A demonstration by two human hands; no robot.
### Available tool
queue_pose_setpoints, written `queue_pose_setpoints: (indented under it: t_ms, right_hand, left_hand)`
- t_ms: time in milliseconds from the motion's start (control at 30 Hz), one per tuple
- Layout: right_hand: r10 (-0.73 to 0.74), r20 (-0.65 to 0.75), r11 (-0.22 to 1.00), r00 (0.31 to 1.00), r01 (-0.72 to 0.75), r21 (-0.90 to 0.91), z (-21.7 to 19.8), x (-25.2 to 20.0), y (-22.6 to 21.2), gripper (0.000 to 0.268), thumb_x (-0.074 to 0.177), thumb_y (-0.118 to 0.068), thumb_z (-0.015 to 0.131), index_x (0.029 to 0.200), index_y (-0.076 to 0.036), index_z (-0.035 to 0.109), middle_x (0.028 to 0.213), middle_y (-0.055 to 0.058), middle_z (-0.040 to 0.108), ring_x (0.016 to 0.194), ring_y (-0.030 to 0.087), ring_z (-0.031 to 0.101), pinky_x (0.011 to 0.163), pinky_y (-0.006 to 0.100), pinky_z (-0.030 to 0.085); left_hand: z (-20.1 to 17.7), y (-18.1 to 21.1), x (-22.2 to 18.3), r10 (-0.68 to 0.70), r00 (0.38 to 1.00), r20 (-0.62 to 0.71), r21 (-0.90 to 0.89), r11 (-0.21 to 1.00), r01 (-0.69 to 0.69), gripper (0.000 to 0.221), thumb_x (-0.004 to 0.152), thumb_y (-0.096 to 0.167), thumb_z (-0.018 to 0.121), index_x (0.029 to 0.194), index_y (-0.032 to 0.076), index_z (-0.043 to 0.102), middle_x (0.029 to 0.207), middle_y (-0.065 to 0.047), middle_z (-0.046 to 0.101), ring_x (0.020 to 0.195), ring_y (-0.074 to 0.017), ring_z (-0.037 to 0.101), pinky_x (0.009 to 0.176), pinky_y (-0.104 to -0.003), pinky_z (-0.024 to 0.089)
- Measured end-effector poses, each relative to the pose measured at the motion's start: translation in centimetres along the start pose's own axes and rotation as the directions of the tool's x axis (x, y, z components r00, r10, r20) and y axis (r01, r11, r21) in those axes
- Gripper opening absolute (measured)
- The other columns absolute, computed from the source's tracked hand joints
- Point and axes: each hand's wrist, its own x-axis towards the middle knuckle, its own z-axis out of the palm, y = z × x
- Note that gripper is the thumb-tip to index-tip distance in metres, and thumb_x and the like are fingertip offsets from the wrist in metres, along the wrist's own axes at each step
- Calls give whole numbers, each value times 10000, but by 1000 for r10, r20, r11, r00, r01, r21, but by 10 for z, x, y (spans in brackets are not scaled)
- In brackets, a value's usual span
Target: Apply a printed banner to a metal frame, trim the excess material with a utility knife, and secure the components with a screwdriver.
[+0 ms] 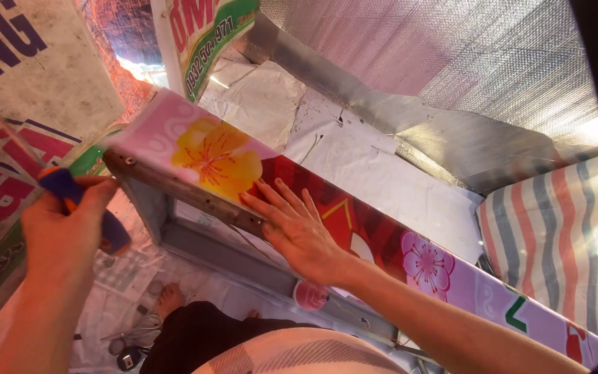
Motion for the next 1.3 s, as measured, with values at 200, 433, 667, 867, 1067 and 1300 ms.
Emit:
queue_pose_setpoints:
  t_ms: [200, 433, 667, 867, 1067, 1300]
  right_hand:
    - [-35, -58, 977, 998, 22, -213, 11, -6, -8, 560, 1089, -337, 375, 1625, -298, 218, 1734, 55, 173, 1604, 341, 43, 1235, 601, -24]
    - [-57, -89, 961, 994, 31, -273, 15, -8, -9, 580, 1081, -321, 418, 1627, -276, 227, 1728, 75, 188, 1598, 364, 79, 1229, 625, 21]
    - [81, -84, 995, 993, -76, 61, 3, 1, -12, 474, 1066, -371, 339, 1516, -316, 480, 1701, 45, 296, 1595, 351, 136, 1214, 650, -22]
    - [45, -142, 998, 989, -49, -28, 3, -4, -32, 516, 979, -286, 522, 1494, -267, 520, 1624, 100, 432, 1532, 404, 280, 1164, 614, 223]
    - [-114, -250, 976, 961, 61, -210, 10, 5, -39, 418, 929, -188, 665, 1338, -107, 643, 1313, 58, 603, 1161, 300, 569, 873, 477, 501]
    - [-127, -289, 946, 949, 29, -321, 17, 24, -39, 452, 951, -113, 609, 1399, -175, 618, 993, 91, 581, 863, 292, 589, 567, 473, 512]
  left_hand:
    - [11, 13, -18, -70, 995, 76, -8, 997, 71, 300, 981, 456, 748, 987, 158, 725, 783, 61, 564, 705, -50, 491, 609, -273, 403]
    - [22, 31, -31, -161, 976, 148, -81, 981, 175, 245, 924, 344, 790, 883, 143, 654, 633, 11, 457, 537, -130, 468, 417, -358, 422]
    - [32, 60, -28, -65, 987, 149, -12, 998, 67, 214, 892, 328, 774, 846, 146, 671, 698, 66, 432, 663, -61, 413, 512, -325, 472]
    - [39, 55, -13, 42, 977, 210, -35, 999, -36, 127, 863, 282, 763, 848, 176, 694, 711, 91, 482, 692, -44, 423, 606, -256, 394]
    - [42, 54, -3, -6, 977, 215, -158, 987, 41, 96, 795, 212, 777, 839, 171, 702, 740, 101, 575, 694, -40, 495, 640, -243, 408]
    - [37, 73, 3, -106, 969, 223, 20, 994, 104, 178, 789, 307, 782, 803, 167, 672, 704, 45, 526, 635, -83, 470, 569, -292, 387]
